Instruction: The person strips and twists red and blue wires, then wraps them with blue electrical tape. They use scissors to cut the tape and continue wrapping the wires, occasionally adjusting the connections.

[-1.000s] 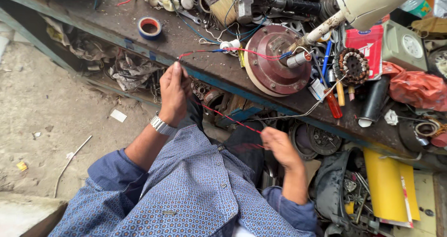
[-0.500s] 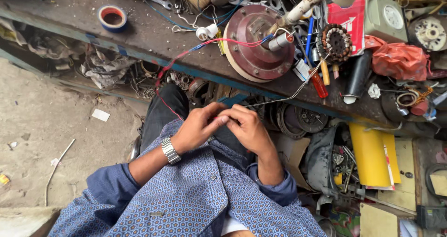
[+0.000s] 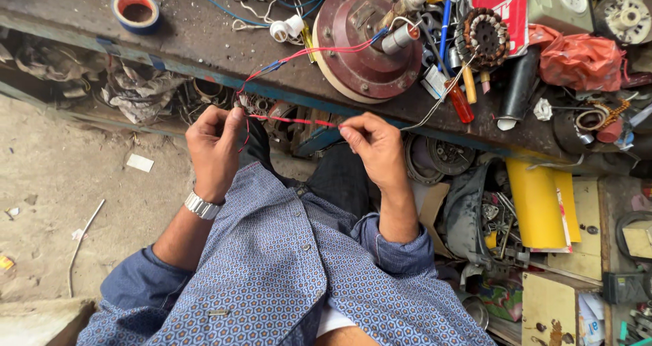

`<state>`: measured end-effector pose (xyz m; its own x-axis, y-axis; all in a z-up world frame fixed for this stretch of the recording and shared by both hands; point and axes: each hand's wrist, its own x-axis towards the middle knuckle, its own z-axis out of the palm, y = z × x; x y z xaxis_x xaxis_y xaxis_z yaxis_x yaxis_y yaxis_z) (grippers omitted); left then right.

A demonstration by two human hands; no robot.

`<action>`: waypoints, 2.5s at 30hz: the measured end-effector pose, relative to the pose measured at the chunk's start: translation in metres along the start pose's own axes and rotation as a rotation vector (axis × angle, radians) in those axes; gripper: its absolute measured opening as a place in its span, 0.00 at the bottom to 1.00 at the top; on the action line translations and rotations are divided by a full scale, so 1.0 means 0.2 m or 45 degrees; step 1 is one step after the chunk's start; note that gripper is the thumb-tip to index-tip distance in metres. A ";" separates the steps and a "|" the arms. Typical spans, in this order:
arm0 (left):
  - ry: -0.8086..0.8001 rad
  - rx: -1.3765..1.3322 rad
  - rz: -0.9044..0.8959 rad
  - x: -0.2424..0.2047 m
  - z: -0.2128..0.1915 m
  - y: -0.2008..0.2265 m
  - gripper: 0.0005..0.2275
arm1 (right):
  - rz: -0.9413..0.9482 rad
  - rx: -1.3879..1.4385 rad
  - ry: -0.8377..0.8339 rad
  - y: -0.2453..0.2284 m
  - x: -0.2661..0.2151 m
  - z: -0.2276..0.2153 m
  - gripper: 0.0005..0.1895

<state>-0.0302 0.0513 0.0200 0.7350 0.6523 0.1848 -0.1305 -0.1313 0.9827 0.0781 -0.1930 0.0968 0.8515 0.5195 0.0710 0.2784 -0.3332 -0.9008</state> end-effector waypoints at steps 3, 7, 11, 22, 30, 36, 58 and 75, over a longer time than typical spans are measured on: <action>0.034 0.544 0.589 -0.03 0.00 0.16 0.08 | -0.089 0.091 -0.105 -0.03 0.02 0.08 0.07; -0.446 0.081 0.284 -0.06 0.08 0.19 0.12 | -0.026 0.142 -0.305 -0.03 0.04 0.22 0.12; -0.491 -0.349 -0.295 -0.12 0.18 0.04 0.08 | 0.190 0.689 -0.244 0.01 0.07 0.28 0.15; -0.782 -0.731 -0.657 -0.08 0.00 -0.04 0.10 | 0.207 0.782 -0.170 0.10 0.06 0.32 0.08; -0.319 -0.644 -0.546 -0.09 0.07 -0.07 0.07 | -0.372 0.045 -0.042 -0.03 0.29 0.28 0.08; -0.126 -1.039 -0.622 -0.14 0.01 -0.13 0.03 | -0.862 -1.467 0.099 -0.02 0.71 0.37 0.08; -0.132 -0.786 -0.550 -0.17 -0.08 -0.36 0.03 | -0.604 -0.787 0.292 0.00 -0.07 0.37 0.09; -0.441 -0.388 -0.446 -0.27 -0.08 -0.19 0.03 | -0.343 -0.262 0.156 0.12 -0.11 0.32 0.12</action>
<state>-0.0757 0.0340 -0.0275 0.9372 0.3288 -0.1163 0.0120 0.3030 0.9529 0.0389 -0.1625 0.0459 0.7791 0.5159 0.3561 0.5729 -0.3556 -0.7385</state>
